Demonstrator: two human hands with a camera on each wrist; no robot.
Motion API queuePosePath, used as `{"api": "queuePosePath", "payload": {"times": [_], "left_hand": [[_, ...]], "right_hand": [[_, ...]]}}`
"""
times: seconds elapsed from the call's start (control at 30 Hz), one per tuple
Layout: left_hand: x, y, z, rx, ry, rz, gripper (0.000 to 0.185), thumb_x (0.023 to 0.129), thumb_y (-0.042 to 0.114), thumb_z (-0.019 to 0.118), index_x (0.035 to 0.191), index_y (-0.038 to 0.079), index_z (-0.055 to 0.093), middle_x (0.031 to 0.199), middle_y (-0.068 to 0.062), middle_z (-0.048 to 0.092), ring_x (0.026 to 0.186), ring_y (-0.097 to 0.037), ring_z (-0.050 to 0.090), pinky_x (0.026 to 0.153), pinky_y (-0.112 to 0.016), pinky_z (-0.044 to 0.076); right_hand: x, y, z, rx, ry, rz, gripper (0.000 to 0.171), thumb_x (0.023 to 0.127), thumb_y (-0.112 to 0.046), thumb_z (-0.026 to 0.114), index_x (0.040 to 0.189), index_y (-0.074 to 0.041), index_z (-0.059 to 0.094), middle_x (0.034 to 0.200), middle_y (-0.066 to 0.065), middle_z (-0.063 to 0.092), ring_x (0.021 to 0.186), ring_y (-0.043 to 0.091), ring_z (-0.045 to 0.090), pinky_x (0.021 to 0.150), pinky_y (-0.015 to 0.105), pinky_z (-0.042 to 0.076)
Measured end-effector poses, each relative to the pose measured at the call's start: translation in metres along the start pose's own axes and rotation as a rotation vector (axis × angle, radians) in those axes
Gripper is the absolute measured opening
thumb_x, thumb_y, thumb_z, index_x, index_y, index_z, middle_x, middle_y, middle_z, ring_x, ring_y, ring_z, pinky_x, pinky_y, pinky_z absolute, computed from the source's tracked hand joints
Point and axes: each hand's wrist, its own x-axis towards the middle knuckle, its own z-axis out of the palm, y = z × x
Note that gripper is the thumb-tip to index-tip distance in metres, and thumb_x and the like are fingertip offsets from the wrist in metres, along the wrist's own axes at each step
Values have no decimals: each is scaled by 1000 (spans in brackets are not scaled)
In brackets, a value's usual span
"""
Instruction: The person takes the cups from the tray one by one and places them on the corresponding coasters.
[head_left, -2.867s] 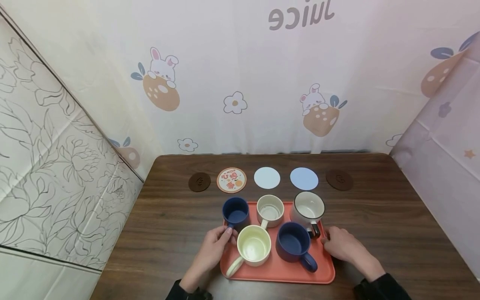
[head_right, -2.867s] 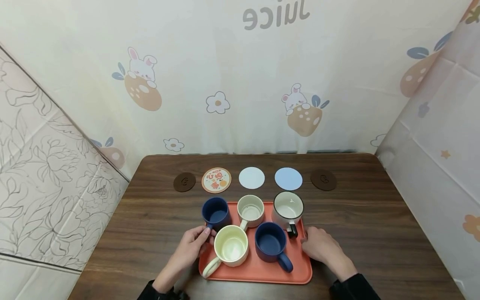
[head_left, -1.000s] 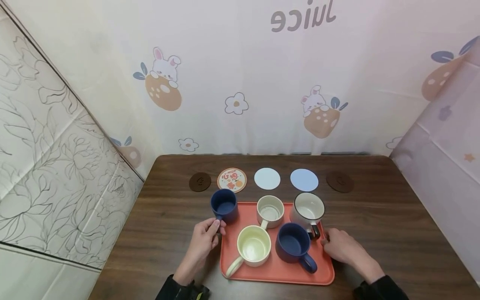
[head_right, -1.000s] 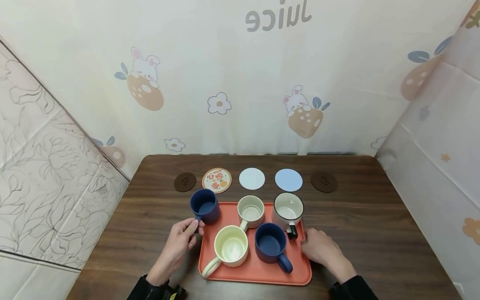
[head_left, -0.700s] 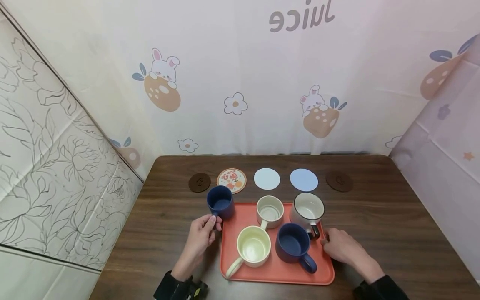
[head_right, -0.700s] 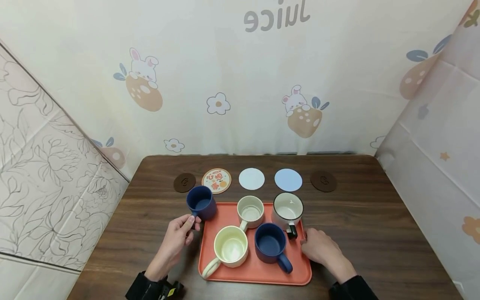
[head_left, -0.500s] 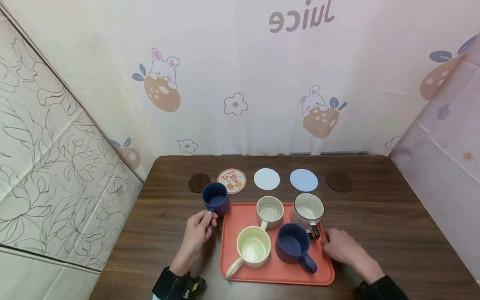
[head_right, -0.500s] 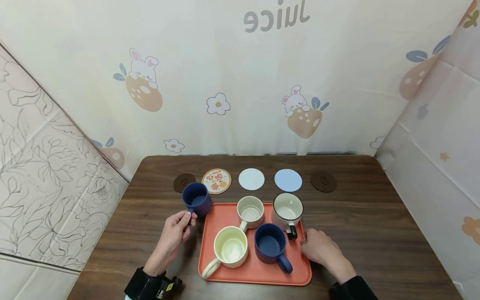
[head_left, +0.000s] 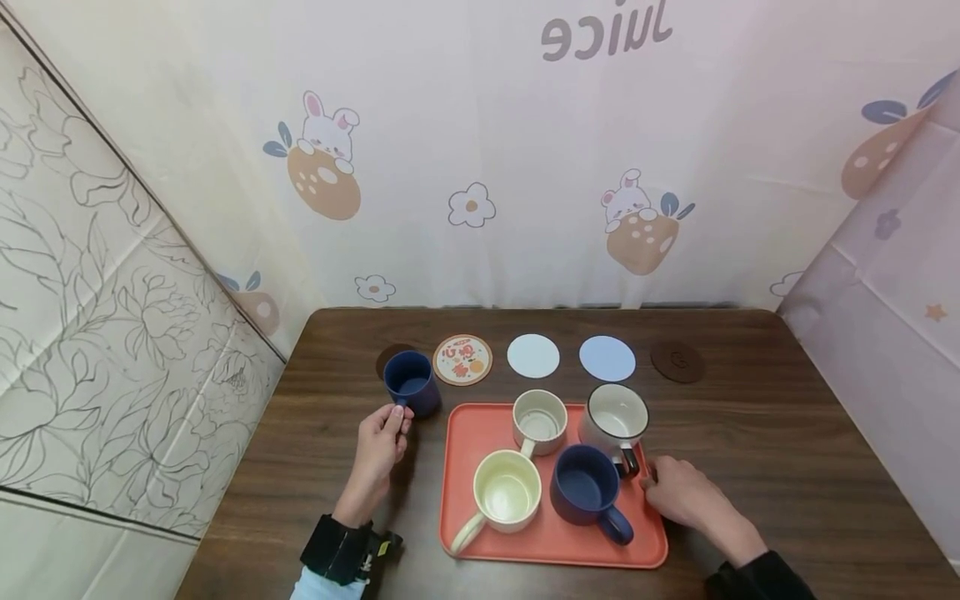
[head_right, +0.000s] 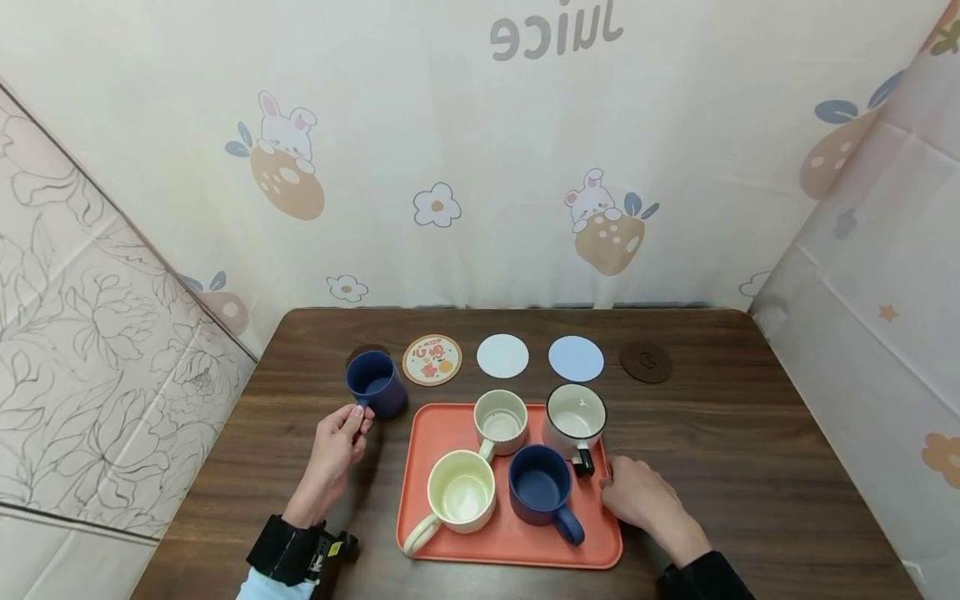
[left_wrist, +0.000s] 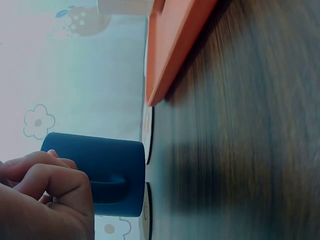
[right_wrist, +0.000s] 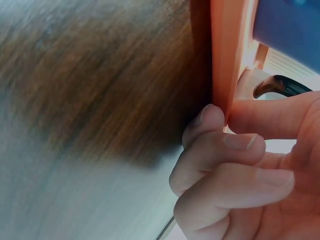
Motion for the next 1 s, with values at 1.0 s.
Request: {"api": "queuePosePath", "payload": {"times": [1.0], "left_hand": [[43, 5, -17, -41, 30, 79, 36, 116, 21, 39, 112, -11, 57, 87, -4, 49, 57, -8, 40, 50, -19, 29]], "right_hand": [[-1, 0, 4, 15, 14, -16, 13, 100, -9, 57, 104, 0, 64, 76, 8, 54, 66, 21, 55, 60, 35, 42]]}}
